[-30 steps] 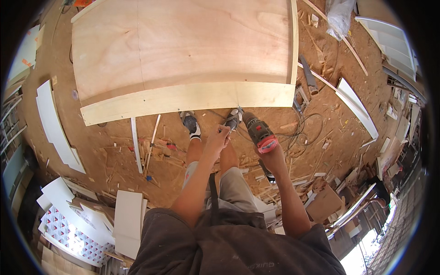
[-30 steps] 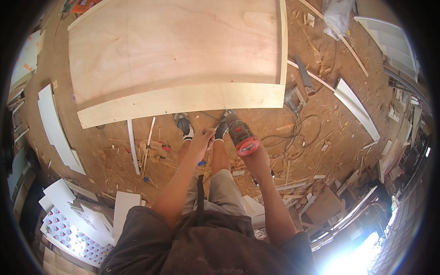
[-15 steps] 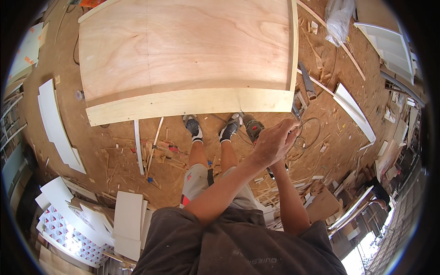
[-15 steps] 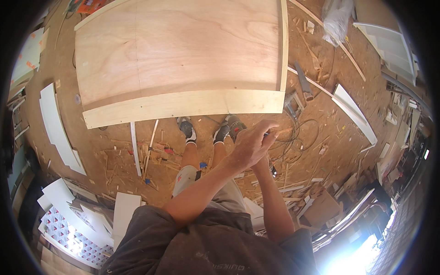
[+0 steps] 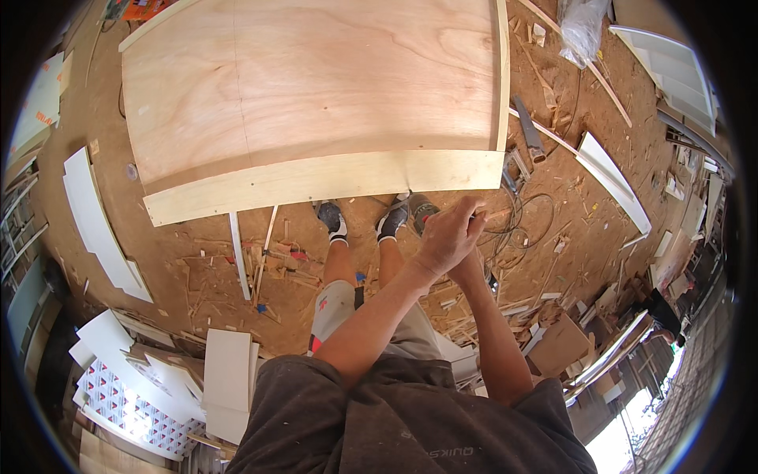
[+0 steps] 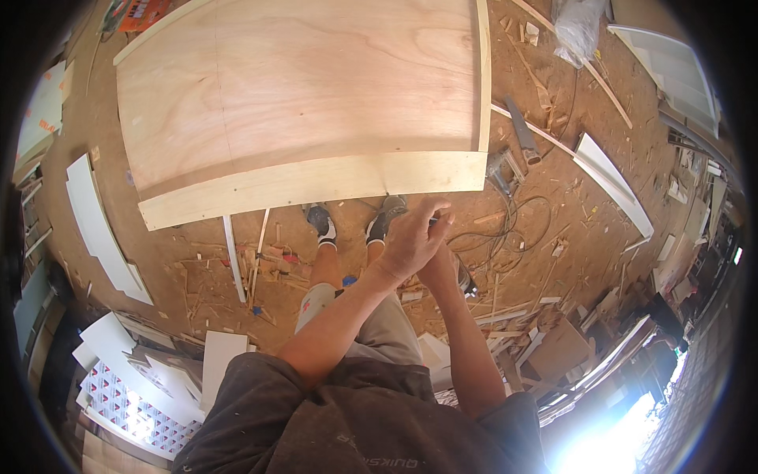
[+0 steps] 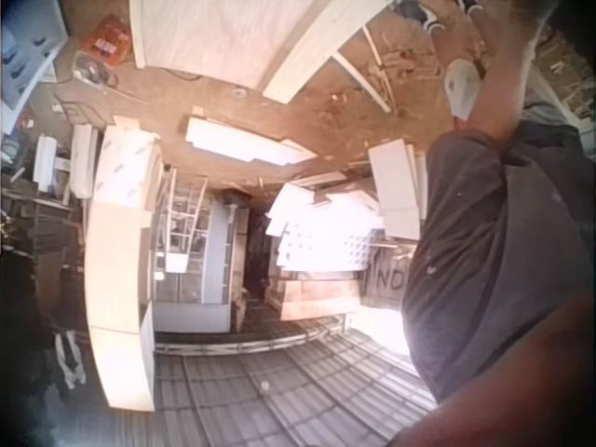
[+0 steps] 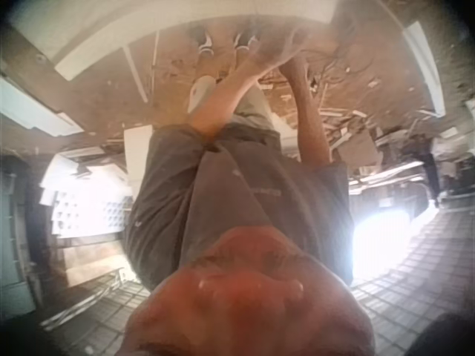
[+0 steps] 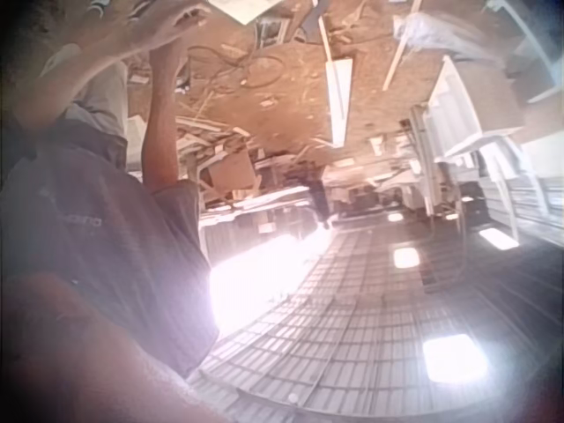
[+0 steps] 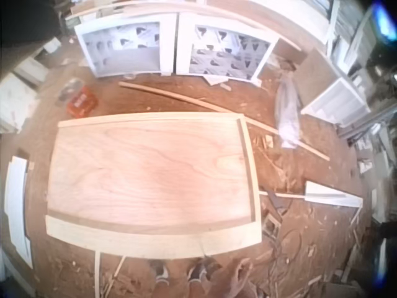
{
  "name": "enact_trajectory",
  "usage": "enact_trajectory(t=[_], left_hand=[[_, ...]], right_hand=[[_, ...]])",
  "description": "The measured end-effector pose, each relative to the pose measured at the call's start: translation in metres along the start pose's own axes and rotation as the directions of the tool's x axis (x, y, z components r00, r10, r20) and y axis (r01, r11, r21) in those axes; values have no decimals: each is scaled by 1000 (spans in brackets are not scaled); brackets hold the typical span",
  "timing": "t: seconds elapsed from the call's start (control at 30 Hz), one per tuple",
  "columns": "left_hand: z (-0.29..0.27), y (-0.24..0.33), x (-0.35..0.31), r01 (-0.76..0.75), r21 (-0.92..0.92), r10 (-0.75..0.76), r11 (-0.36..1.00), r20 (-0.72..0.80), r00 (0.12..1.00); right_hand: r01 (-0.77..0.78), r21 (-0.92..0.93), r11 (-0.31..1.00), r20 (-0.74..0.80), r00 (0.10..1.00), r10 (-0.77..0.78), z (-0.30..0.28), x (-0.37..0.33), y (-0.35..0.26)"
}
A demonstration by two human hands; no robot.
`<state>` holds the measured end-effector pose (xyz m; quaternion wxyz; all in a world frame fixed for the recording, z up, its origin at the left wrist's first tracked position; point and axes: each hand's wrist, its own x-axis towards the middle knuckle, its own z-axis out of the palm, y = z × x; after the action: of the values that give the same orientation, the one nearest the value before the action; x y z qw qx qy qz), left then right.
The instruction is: The person assembles a wooden cabinet by driving screws into a side panel using a drill, then rotates the cabinet on the floor.
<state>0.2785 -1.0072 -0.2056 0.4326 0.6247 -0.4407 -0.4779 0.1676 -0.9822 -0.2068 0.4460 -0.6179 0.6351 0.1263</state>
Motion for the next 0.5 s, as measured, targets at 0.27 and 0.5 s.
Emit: enact_trajectory(t=[0.27, 0.5], left_hand=[[2, -2, -3, 217, -77, -221, 973, -51, 974], [-7, -20, -10, 462, -246, -481, 852, -22, 876]], right_hand=[[-5, 62, 998, 73, 997, 0, 9, 12, 14], [89, 57, 994, 53, 994, -92, 9, 4, 36]])
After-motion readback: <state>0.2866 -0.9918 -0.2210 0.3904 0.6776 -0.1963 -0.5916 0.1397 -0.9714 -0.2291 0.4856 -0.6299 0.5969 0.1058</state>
